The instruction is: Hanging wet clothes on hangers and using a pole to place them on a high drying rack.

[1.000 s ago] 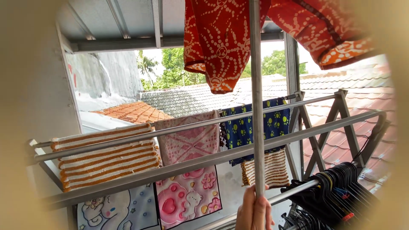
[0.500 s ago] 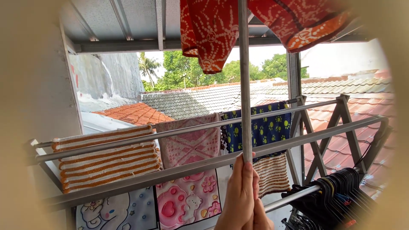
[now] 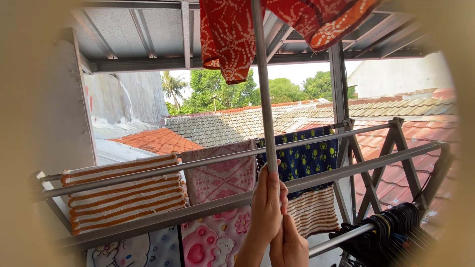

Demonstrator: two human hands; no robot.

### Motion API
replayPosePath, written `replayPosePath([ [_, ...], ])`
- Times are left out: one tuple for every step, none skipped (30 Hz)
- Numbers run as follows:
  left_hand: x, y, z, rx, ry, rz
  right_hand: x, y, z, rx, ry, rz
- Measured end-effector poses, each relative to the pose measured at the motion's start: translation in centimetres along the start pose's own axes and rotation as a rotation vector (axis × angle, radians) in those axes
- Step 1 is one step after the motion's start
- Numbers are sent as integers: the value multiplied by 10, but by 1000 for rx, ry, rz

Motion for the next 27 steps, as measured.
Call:
replayPosePath([
  [-1, -1, -1, -7, -8, 23, 0, 1, 0, -4, -8, 16],
  [-1, -2, -1, -7, -10, 22, 1, 2, 1, -3, -6, 16],
  [0, -4, -1, -14, -21, 30, 4, 2, 1, -5, -20, 28],
  [0, -5, -2, -22, -30, 39, 7, 4, 1, -7, -37, 38],
  [1, -7, -3, -23, -30, 39, 11, 4, 1, -6, -37, 37],
  [1, -8, -4, -18, -37, 49, 14, 5, 1, -4, -21, 43],
  [2, -8, -5, -14, -44, 59, 17, 6, 1, -2, -5, 49],
  [1, -10, -6, -15, -44, 58, 22, 6, 0, 0, -4, 49],
  [1, -11, -7, -19, -53, 52, 26, 6, 0, 7, 5, 53],
  [2, -12, -8, -23, -61, 47, 30, 7, -1, 15, 14, 57],
  [1, -13, -8, -24, -60, 47, 29, 7, 0, 16, 13, 57],
  [1, -14, -8, -36, -64, 30, 29, 8, 0, 26, 11, 60],
  [1, -16, -7, -48, -67, 14, 28, 10, 1, 36, 8, 63],
  [3, -18, -5, -48, -69, 12, 20, 10, 4, 36, 10, 63],
  [4, -19, -3, -51, -73, 0, 12, 11, 8, 41, 19, 72],
  [6, -20, -1, -53, -77, -10, 4, 12, 10, 46, 25, 81],
  [7, -20, 0, -53, -76, -9, 3, 13, 10, 45, 25, 81],
  [8, -21, 1, -57, -78, -9, 2, 12, 11, 40, 27, 67],
  [9, -22, 3, -61, -80, -8, 1, 11, 13, 35, 30, 54],
  [11, -22, 5, -61, -85, -10, -2, 10, 15, 36, 35, 56],
  [12, -24, 7, -70, -79, -23, -4, 10, 17, 46, 42, 47],
  [12, -25, 8, -77, -70, -36, -6, 10, 18, 55, 48, 36],
  [13, -26, 11, -76, -73, -38, -10, 9, 20, 53, 52, 37],
  [14, -27, 13, -83, -60, -77, -13, 9, 22, 67, 48, 31],
  [14, -28, 14, -91, -46, -116, -17, 10, 24, 80, 44, 26],
  [16, -28, 17, -89, -46, -116, -24, 9, 26, 79, 45, 26],
  [18, -28, 19, -87, -37, -140, -30, 8, 28, 83, 32, 21],
])
Point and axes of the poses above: each hand's wrist, its own z-axis away from the middle knuckle, its own y-axis out of the palm, x = y × z, the point moved 10 cm from there along -z, towards the middle knuckle, and after that the axes turned 14 degrees about -x, right-handed, at the moved point
